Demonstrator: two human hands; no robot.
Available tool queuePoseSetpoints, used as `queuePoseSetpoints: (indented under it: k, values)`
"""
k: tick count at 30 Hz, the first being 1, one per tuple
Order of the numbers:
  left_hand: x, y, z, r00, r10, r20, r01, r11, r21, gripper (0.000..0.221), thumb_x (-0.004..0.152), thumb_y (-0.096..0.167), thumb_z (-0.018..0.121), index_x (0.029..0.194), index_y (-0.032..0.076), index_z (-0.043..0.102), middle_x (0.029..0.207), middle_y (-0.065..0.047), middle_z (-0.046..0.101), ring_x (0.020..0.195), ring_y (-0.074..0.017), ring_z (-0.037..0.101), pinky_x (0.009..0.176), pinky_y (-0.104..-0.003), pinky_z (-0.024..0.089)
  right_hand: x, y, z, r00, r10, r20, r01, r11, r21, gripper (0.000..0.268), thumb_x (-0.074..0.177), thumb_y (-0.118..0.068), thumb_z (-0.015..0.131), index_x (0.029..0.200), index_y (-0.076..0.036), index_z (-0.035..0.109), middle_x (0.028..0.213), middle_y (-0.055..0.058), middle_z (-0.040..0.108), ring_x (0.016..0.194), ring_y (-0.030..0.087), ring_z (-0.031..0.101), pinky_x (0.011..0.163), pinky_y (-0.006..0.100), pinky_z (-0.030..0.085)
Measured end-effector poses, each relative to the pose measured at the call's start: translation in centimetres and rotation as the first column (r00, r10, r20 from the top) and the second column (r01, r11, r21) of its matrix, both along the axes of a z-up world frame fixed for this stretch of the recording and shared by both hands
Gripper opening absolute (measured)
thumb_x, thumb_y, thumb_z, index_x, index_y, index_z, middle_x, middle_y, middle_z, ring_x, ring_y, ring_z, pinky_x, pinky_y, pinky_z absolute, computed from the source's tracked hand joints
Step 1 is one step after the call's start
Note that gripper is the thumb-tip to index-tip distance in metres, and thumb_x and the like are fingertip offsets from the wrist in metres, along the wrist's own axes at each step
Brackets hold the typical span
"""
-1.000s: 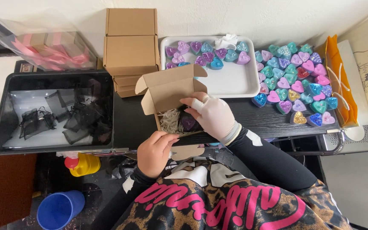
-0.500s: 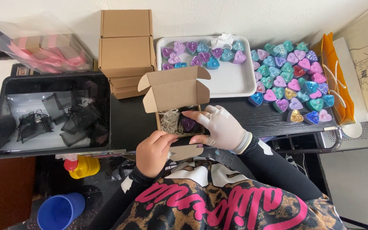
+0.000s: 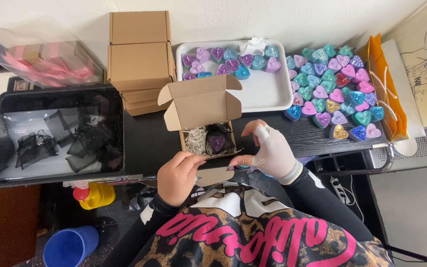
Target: The person places heart-shaped glittery wax melts into a small cardboard gift box lined with paper shred, adds a black organza bag, closes the box, and stacks finished boxes aside. They repeat the packing cycle with new boxes, taking hearts from trays on the work table.
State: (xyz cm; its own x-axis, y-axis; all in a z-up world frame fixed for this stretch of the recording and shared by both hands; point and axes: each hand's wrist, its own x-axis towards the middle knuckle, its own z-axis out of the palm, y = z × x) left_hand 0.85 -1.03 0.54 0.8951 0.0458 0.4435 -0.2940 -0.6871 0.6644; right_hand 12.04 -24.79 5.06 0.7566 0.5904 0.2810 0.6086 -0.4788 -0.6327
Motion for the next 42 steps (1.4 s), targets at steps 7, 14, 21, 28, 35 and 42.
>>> queuePoseSetpoints:
  k: [7, 14, 21, 28, 35, 42]
  values:
    - [0.0, -0.1, 0.1, 0.999, -0.030, 0.013, 0.030, 1.000, -0.009, 0.014, 0.088, 0.005, 0.074, 0.101, 0.010, 0.075, 0.092, -0.003, 0.069, 0.079, -0.0212, 0.072, 0.066, -0.031, 0.055, -1.6, -1.1, -1.7, 0.999, -0.012, -0.031, 0.009, 0.995, -0.098, 0.041, 0.069, -0.033, 0.091, 0.091, -0.007, 0.070, 0.081, 0.008, 0.068, 0.072, 0.027, 0.069, 0.064, 0.037, 0.054]
    - [0.2, -0.4, 0.2, 1.000, -0.026, 0.007, 0.026, 1.000, -0.009, 0.011, 0.089, 0.006, 0.074, 0.100, 0.009, 0.075, 0.092, -0.003, 0.069, 0.078, -0.0204, 0.073, 0.065, -0.030, 0.056, -1.5, 0.2, -0.5, 0.999, -0.023, 0.028, 0.024, 0.999, -0.048, 0.030, 0.073, -0.024, 0.088, 0.084, -0.004, 0.068, 0.080, 0.009, 0.069, 0.071, 0.031, 0.068, 0.064, 0.039, 0.053]
    - [0.2, -0.5, -0.1, 1.000, -0.003, 0.015, 0.003, 1.000, -0.007, 0.011, 0.088, 0.007, 0.075, 0.099, 0.009, 0.075, 0.092, -0.004, 0.069, 0.077, -0.0208, 0.072, 0.065, -0.031, 0.055, -1.5, -0.1, -1.7, 0.999, -0.036, 0.027, 0.040, 0.989, -0.140, 0.022, 0.075, -0.024, 0.087, 0.077, -0.007, 0.072, 0.073, 0.008, 0.069, 0.067, 0.030, 0.068, 0.061, 0.040, 0.052]
    - [0.1, -0.4, -0.2, 1.000, 0.009, 0.008, -0.009, 1.000, 0.008, 0.011, 0.087, 0.007, 0.076, 0.098, 0.009, 0.076, 0.092, -0.003, 0.069, 0.077, -0.0215, 0.071, 0.065, -0.032, 0.055, -1.0, 1.6, -0.2, 0.990, 0.024, 0.143, -0.005, 0.992, -0.126, 0.023, 0.070, -0.029, 0.088, 0.074, -0.012, 0.074, 0.072, 0.003, 0.067, 0.070, 0.027, 0.062, 0.067, 0.042, 0.047]
    - [0.2, -0.4, -0.2, 1.000, 0.012, 0.013, -0.012, 1.000, 0.002, 0.011, 0.087, 0.008, 0.076, 0.097, 0.010, 0.076, 0.091, -0.004, 0.068, 0.076, -0.0220, 0.070, 0.064, -0.032, 0.054, -0.1, 2.6, -1.4, 0.897, 0.243, 0.370, -0.163, 0.958, -0.234, 0.034, 0.069, -0.040, 0.087, 0.088, -0.016, 0.073, 0.098, 0.003, 0.063, 0.099, 0.027, 0.060, 0.083, 0.045, 0.045]
    - [0.3, -0.2, -0.5, 1.000, -0.002, 0.005, 0.002, 1.000, -0.008, 0.012, 0.087, 0.008, 0.075, 0.099, 0.011, 0.076, 0.091, -0.003, 0.069, 0.077, -0.0218, 0.070, 0.065, -0.032, 0.055, -0.5, 1.3, -1.1, 0.921, 0.150, 0.360, -0.142, 0.989, -0.050, 0.057, 0.063, -0.040, 0.091, 0.107, -0.010, 0.071, 0.112, 0.008, 0.059, 0.109, 0.033, 0.056, 0.092, 0.048, 0.045]
